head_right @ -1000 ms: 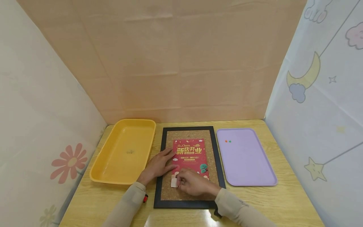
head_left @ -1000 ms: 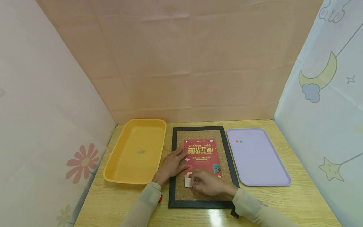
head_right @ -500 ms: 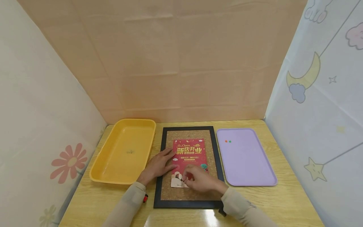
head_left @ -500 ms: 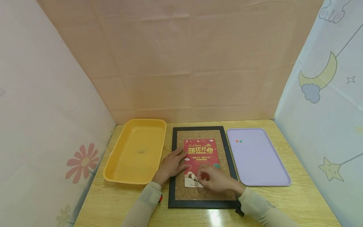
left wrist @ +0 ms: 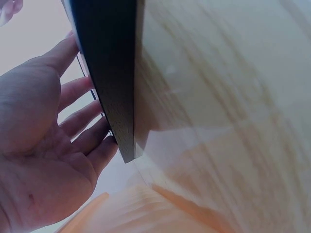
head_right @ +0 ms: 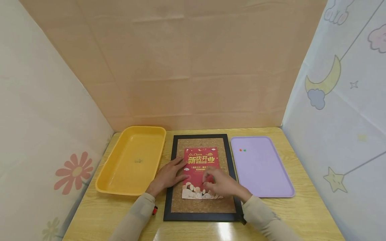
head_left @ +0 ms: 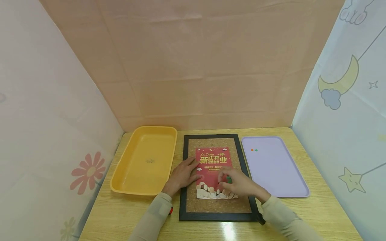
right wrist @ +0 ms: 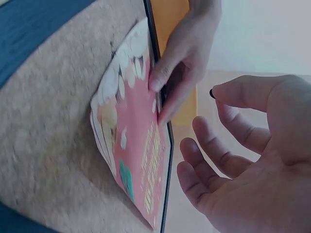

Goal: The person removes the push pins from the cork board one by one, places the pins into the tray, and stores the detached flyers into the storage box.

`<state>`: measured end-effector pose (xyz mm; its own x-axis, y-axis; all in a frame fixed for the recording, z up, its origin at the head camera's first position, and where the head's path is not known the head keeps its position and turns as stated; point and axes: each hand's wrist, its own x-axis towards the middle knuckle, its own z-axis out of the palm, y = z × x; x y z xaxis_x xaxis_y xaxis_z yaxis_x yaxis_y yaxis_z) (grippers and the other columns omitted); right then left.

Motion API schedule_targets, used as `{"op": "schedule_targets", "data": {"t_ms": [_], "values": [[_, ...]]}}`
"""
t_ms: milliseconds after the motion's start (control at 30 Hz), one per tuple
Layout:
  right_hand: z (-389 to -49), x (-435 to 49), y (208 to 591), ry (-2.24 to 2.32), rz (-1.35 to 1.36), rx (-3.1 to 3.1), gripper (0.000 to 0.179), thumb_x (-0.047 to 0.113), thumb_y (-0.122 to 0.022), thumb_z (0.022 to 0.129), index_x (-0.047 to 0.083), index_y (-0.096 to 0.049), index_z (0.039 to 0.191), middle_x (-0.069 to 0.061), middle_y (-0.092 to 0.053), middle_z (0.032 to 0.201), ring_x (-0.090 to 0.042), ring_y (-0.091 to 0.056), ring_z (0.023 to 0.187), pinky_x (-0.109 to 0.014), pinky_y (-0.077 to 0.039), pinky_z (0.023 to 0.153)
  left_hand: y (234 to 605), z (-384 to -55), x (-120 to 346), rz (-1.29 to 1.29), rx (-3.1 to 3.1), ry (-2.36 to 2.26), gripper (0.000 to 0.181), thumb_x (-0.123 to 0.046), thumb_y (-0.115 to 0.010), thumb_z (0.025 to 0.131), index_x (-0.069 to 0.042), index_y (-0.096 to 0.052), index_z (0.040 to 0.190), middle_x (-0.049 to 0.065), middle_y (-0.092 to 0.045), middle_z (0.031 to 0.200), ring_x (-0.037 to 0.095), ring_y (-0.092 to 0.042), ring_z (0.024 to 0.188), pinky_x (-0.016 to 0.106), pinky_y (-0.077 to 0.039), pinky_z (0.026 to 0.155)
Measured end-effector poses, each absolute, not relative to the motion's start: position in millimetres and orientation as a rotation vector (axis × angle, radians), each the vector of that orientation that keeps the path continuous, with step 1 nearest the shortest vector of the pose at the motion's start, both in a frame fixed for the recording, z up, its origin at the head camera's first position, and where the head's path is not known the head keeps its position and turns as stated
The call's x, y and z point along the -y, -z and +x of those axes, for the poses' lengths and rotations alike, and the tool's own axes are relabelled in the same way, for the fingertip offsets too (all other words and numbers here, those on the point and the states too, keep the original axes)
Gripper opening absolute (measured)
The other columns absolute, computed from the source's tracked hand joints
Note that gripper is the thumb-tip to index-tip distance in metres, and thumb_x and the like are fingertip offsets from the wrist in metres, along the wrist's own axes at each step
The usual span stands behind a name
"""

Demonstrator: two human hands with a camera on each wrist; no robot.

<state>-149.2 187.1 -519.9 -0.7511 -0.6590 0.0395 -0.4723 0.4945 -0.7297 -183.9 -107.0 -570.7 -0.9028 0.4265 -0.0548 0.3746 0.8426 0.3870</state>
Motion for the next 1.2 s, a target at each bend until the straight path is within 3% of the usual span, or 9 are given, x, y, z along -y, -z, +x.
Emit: {"op": "schedule_targets", "data": {"t_ms": [133,233,367,467,567,667,900,1067,1200], "values": [[-153,-196,518,1.116,-0.929,-2.555,0.021,0.007,-0.078,0.105,0.024,-0.070,0.097,0.000,-0.076,0.111,-0.016,-0.066,0.100,-0.045,-0.059,0.085,570,-183,107,0.639,-2.882,-0.576,0.079,-0.053,-0.076,0.106,-0.018,-0.050,0.172,0.014,-0.044,0.181,0.043,-0.051,0.162,0.063,-0.049,0.130],[-156,-203,515,1.127,-0.853,-2.575,0.019,0.009,-0.078,0.105,0.024,-0.071,0.098,0.003,-0.074,0.110,-0.015,-0.066,0.107,-0.050,-0.060,0.094,569,-183,107,0.642,-2.877,-0.592,0.079,-0.053,-0.076,0.106,-0.017,-0.050,0.172,0.014,-0.044,0.181,0.043,-0.050,0.163,0.062,-0.048,0.131],[-159,-214,511,1.170,-0.808,-2.588,0.021,0.007,-0.078,0.105,0.024,-0.070,0.096,0.007,-0.071,0.109,-0.025,-0.067,0.118,-0.062,-0.063,0.102,568,-183,107,0.640,-2.876,-0.598,0.079,-0.053,-0.076,0.106,-0.017,-0.051,0.171,0.014,-0.045,0.180,0.043,-0.051,0.162,0.062,-0.048,0.131],[-162,-223,510,1.170,-0.859,-2.654,0.025,0.005,-0.079,0.104,0.026,-0.069,0.095,0.008,-0.071,0.108,-0.029,-0.069,0.120,-0.055,-0.065,0.100,568,-183,107,0.637,-2.877,-0.595,0.079,-0.053,-0.076,0.106,-0.017,-0.051,0.171,0.014,-0.045,0.180,0.043,-0.051,0.162,0.063,-0.048,0.131],[-165,-232,509,1.168,-0.914,-2.723,0.024,0.003,-0.081,0.102,0.025,-0.071,0.098,0.005,-0.073,0.108,-0.021,-0.070,0.114,-0.040,-0.061,0.092,568,-182,107,0.636,-2.878,-0.597,0.079,-0.053,-0.077,0.106,-0.017,-0.051,0.171,0.015,-0.045,0.180,0.044,-0.051,0.162,0.063,-0.048,0.130],[-168,-240,506,1.180,-0.895,-2.750,0.020,0.002,-0.081,0.101,0.020,-0.073,0.101,0.003,-0.075,0.110,-0.013,-0.067,0.103,-0.033,-0.057,0.089,568,-182,108,0.635,-2.876,-0.607,0.078,-0.052,-0.077,0.106,-0.017,-0.051,0.171,0.015,-0.044,0.180,0.044,-0.050,0.163,0.063,-0.048,0.131],[-173,-261,500,1.167,-0.817,-2.850,0.023,0.006,-0.082,0.102,0.025,-0.070,0.097,0.008,-0.075,0.108,-0.013,-0.068,0.108,-0.038,-0.057,0.093,570,-182,108,0.638,-2.878,-0.611,0.079,-0.052,-0.077,0.106,-0.016,-0.051,0.171,0.016,-0.045,0.180,0.044,-0.050,0.163,0.063,-0.048,0.131],[-178,-279,499,1.157,-0.762,-2.926,0.022,0.004,-0.084,0.100,0.023,-0.072,0.097,0.004,-0.077,0.109,-0.033,-0.070,0.131,-0.039,-0.059,0.093,571,-183,109,0.649,-2.884,-0.592,0.080,-0.053,-0.076,0.106,-0.017,-0.050,0.172,0.015,-0.045,0.180,0.043,-0.051,0.163,0.062,-0.048,0.131],[-185,-295,501,1.095,-0.668,-2.970,0.018,0.005,-0.083,0.100,0.020,-0.075,0.098,-0.001,-0.079,0.113,-0.035,-0.074,0.119,-0.042,-0.061,0.092,571,-183,109,0.651,-2.882,-0.587,0.080,-0.054,-0.075,0.107,-0.017,-0.049,0.173,0.014,-0.045,0.180,0.043,-0.050,0.163,0.061,-0.048,0.132]]}}
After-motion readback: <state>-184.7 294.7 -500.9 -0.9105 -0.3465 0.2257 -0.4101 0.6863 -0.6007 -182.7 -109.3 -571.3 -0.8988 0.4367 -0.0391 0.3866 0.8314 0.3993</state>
